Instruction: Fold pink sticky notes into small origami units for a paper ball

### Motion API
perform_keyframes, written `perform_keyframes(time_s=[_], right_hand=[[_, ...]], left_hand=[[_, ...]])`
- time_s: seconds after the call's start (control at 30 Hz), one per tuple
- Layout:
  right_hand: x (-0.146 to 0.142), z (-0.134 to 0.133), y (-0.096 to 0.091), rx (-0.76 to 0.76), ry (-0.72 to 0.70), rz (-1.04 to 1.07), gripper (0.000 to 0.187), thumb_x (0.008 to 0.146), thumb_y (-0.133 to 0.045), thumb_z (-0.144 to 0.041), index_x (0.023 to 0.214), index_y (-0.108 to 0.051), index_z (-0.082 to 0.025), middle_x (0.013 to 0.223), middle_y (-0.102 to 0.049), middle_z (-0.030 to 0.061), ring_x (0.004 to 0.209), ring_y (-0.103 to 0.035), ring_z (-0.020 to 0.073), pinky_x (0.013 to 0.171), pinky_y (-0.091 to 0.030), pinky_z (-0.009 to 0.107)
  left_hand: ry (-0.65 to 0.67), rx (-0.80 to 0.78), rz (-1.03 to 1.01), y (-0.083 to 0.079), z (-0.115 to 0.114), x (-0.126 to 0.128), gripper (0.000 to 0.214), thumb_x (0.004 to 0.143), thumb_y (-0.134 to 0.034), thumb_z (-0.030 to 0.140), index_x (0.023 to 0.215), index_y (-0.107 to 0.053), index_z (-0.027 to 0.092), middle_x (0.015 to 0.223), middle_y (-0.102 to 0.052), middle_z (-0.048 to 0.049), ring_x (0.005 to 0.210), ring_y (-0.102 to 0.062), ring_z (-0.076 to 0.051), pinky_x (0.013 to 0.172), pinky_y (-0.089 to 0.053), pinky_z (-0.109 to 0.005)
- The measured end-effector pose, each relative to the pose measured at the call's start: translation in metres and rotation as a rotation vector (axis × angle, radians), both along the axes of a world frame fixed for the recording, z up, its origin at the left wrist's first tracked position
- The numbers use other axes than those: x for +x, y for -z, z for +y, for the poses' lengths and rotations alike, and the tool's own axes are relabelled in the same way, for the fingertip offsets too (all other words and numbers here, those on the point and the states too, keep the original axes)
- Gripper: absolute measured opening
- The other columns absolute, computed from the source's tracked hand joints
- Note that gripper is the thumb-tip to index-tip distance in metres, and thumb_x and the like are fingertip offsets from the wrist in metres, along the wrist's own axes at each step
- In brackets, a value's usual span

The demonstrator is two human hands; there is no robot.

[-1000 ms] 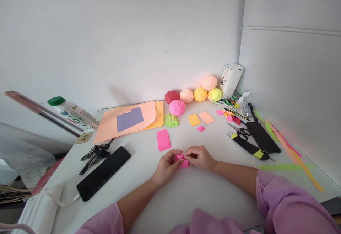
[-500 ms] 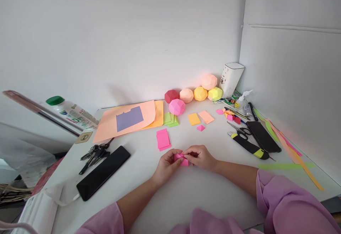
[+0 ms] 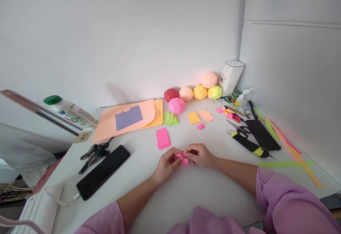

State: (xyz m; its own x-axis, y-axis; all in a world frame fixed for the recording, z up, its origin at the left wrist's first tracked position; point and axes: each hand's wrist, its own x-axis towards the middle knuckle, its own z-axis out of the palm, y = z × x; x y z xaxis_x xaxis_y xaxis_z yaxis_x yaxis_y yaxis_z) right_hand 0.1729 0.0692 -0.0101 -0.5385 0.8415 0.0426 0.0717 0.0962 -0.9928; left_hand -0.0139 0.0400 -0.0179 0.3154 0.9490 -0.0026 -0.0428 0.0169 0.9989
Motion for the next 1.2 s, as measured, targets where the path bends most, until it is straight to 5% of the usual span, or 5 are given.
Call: perform_keyframes(time_s=[0.53, 0.83, 1.07, 1.2], right_hand=[[0.0006, 0.0012, -0.0038, -0.033, -0.049, 0.001, 0.026, 0.083, -0.056, -0.041, 0.08, -0.062, -0.015, 0.06, -0.058, -0.0004, 0.05, -0.052, 0.0098, 0.051, -0.044, 0.023], [0.0006, -0.0011, -0.0069, -0.032, -0.028, -0.002, 0.022, 0.083, -0.057, -0.037, 0.082, -0.062, -0.015, 0.058, -0.054, -0.0016, 0.051, -0.05, 0.01, 0.049, -0.04, 0.023], [0.0015, -0.0012, -0.0088, -0.018, -0.046, -0.011, 0.024, 0.078, -0.063, -0.036, 0.089, -0.064, -0.015, 0.063, -0.054, -0.0016, 0.053, -0.048, 0.0092, 0.049, -0.04, 0.022], [0.0005, -0.001, -0.0065, 0.042, 0.0, -0.026, 0.022, 0.078, -0.064, -0.035, 0.088, -0.066, -0.015, 0.068, -0.057, 0.0, 0.052, -0.049, 0.009, 0.049, -0.04, 0.023]], left_hand=[[0.028, -0.049, -0.049, 0.0002, -0.0017, -0.0004, 0.015, 0.082, -0.06, 0.032, 0.086, -0.057, 0.017, 0.073, -0.058, -0.0013, 0.068, -0.055, -0.014, 0.061, -0.044, -0.026], [-0.12, 0.187, 0.106, 0.0029, 0.0024, 0.0011, 0.013, 0.079, -0.064, 0.032, 0.082, -0.066, 0.02, 0.095, -0.051, -0.0069, 0.091, -0.052, -0.018, 0.073, -0.046, -0.028], [-0.089, 0.034, 0.072, -0.003, -0.0012, 0.0018, 0.02, 0.08, -0.061, 0.037, 0.079, -0.061, 0.017, 0.074, -0.056, -0.0017, 0.066, -0.052, -0.013, 0.061, -0.044, -0.025], [-0.075, 0.102, 0.16, -0.0058, -0.0012, 0.0009, 0.021, 0.081, -0.059, 0.036, 0.084, -0.069, 0.018, 0.078, -0.062, -0.0041, 0.07, -0.056, -0.015, 0.064, -0.045, -0.027]])
